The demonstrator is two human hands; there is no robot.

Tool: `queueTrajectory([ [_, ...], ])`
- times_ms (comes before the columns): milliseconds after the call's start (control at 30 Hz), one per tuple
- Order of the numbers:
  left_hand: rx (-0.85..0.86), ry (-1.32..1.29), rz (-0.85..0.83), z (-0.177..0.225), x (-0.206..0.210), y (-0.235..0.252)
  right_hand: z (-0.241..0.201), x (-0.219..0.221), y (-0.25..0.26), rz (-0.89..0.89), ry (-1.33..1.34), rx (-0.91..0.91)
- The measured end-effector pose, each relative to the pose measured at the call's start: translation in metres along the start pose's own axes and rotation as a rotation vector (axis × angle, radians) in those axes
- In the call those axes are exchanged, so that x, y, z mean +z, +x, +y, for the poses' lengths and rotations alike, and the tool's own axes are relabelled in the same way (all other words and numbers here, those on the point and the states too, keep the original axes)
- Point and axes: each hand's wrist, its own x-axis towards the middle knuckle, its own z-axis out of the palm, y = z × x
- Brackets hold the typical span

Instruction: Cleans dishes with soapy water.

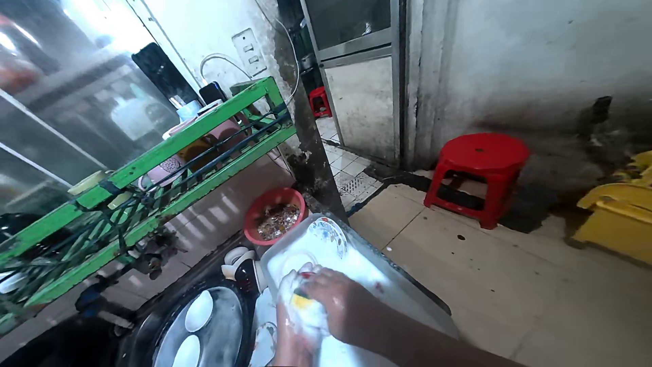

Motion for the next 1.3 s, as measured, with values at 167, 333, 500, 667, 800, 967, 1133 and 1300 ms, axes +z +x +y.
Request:
queueTrajectory([
  [167,0.209,0.087,0.073,-0.019,0.015,-0.006,0.001,-0.026,0.041,-0.438,0.192,0.613],
  [333,0.191,0.082,-0.006,0.011,-0.007,0.004,-0.008,0.002,0.001,-0.014,0.263,0.047],
  [500,0.262,0.38,0.005,0.002,-0.001,-0.007,0.014,-0.016,0.013,-0.329,0.056,0.285],
  [667,0.103,0.085,-0.02,0.007,0.004,-0.001,-0.011,0.005,0.014,0.079,0.157,0.165],
  [800,0.091,0.03,-0.191,0.031,-0.021,0.012,-0.01,-0.001,0.01,-0.15,0.206,-0.087],
  [967,0.591,0.654,0.209,0.1,-0.104,0.029,0.022,-0.04,-0.006,-0.631,0.112,0.432],
  [1133,0.704,1.177,0.44,0.116,-0.121,0.042,0.049,-0.04,-0.027,-0.554,-0.053,0.531],
  [1300,0.254,1.77,-0.129,0.025,-0.021,0.058,0.055,-0.027,-0.032,-0.644,-0.138,0.475],
])
